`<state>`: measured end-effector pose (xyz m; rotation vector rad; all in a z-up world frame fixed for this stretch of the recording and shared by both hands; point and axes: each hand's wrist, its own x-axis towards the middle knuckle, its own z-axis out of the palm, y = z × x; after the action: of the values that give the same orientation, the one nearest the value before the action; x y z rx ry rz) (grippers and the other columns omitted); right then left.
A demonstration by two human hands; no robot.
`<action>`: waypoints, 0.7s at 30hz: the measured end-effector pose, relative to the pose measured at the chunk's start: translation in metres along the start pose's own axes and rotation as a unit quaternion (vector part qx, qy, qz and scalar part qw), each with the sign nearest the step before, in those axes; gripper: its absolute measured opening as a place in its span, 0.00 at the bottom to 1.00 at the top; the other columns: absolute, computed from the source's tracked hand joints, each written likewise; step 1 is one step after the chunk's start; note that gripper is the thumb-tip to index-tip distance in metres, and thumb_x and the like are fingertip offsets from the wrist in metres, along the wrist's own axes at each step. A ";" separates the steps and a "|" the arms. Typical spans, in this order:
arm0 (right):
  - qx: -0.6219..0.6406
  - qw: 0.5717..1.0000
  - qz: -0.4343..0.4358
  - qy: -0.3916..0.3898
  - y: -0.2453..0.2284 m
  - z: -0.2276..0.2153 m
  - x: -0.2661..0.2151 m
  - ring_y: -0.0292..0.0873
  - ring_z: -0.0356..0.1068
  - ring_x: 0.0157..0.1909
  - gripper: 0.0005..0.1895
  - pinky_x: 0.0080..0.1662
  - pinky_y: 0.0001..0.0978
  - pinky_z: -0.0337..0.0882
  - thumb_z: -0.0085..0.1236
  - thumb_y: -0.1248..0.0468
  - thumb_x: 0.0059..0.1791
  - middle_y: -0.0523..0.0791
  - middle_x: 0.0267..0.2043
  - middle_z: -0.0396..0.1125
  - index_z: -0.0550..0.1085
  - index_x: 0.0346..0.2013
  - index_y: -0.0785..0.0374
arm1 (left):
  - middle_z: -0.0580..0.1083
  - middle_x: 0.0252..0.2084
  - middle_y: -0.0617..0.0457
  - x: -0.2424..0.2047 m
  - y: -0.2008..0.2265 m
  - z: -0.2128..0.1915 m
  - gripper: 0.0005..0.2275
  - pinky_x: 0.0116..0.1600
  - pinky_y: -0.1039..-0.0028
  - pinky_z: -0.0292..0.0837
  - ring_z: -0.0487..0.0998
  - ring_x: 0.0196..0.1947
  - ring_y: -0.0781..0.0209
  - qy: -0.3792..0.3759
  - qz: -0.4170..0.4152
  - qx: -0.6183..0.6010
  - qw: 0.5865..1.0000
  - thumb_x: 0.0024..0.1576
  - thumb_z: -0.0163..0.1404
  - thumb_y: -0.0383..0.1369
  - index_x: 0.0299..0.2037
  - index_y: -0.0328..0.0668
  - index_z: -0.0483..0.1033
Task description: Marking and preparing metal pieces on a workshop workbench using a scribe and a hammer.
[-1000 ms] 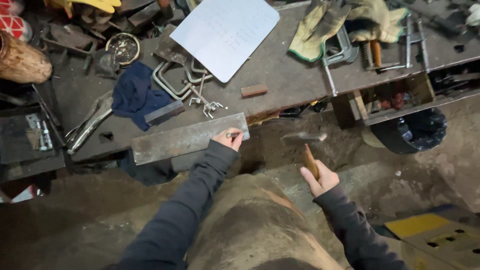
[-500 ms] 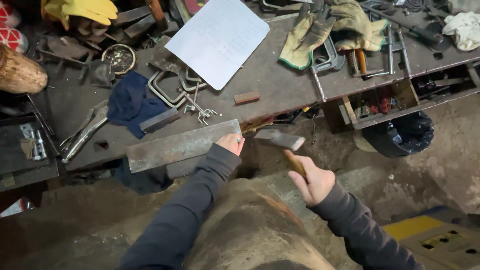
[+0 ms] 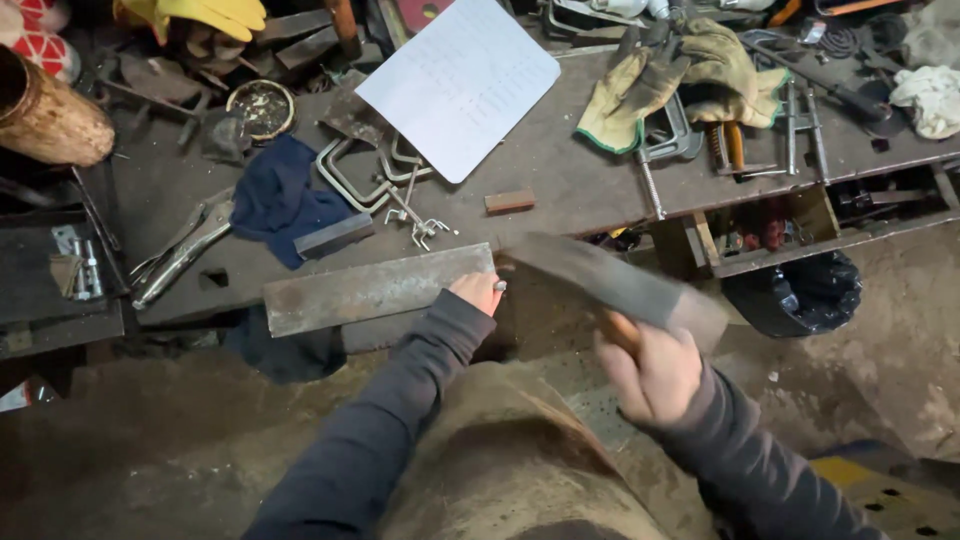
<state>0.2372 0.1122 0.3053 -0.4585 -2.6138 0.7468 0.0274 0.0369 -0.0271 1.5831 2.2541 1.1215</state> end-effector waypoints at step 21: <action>0.123 0.897 0.421 0.053 0.115 0.118 -0.120 0.40 0.66 0.21 0.13 0.29 0.33 0.67 0.54 0.56 0.53 0.46 0.20 0.65 0.73 0.45 0.62 | 0.80 0.31 0.54 -0.038 -0.006 -0.092 0.09 0.38 0.76 0.77 0.82 0.31 0.69 0.109 -0.276 -0.228 0.927 0.61 0.53 0.35 0.45 0.39 0.79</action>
<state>0.3130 0.1046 0.1161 -1.5379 -2.1017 1.2349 -0.0090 -0.0408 0.0236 0.6168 2.1312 1.5355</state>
